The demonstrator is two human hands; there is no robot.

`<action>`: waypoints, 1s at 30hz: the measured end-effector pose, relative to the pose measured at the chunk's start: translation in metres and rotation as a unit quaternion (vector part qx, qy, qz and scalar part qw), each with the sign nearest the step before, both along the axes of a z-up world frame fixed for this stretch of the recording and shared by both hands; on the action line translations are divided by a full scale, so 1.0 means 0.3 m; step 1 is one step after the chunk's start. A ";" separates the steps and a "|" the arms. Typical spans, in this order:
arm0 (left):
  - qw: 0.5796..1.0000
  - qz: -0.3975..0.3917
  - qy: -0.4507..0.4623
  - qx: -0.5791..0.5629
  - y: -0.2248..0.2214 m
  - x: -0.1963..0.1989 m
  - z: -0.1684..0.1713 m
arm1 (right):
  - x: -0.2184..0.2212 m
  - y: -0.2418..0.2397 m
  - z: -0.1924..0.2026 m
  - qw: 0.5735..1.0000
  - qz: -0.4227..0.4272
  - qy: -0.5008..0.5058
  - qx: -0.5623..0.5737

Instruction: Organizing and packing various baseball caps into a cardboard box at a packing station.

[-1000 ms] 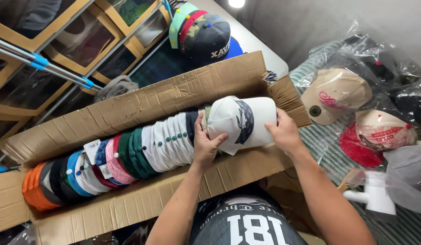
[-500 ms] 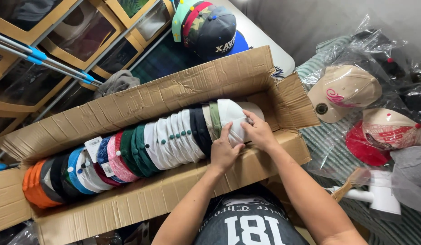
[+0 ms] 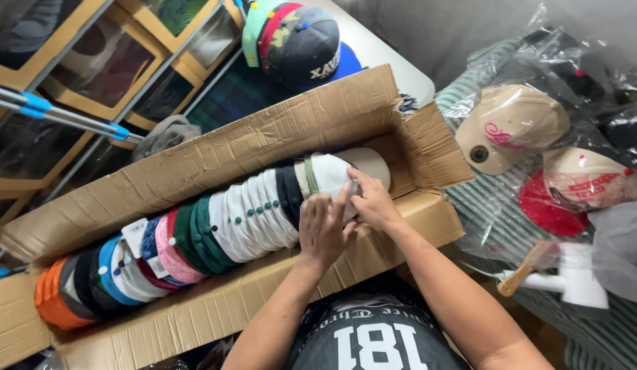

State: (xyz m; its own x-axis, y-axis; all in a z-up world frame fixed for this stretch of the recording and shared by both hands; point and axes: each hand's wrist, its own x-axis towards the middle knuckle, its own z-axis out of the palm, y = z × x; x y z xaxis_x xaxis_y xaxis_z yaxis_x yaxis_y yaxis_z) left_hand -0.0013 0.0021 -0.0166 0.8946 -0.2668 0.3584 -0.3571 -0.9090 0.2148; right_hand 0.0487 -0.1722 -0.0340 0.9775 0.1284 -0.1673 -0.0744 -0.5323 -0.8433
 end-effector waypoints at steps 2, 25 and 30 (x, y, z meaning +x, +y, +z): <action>0.995 -0.073 0.031 0.064 -0.022 0.040 0.022 | 0.012 -0.024 -0.048 1.000 0.014 0.005 0.004; 0.942 -0.086 0.156 0.285 -0.200 0.231 -0.002 | -0.762 -0.882 0.154 0.840 -0.518 -0.162 0.000; 0.905 -0.008 0.232 0.356 -0.288 0.224 0.069 | -0.916 -1.303 0.018 0.649 -0.711 -0.192 0.193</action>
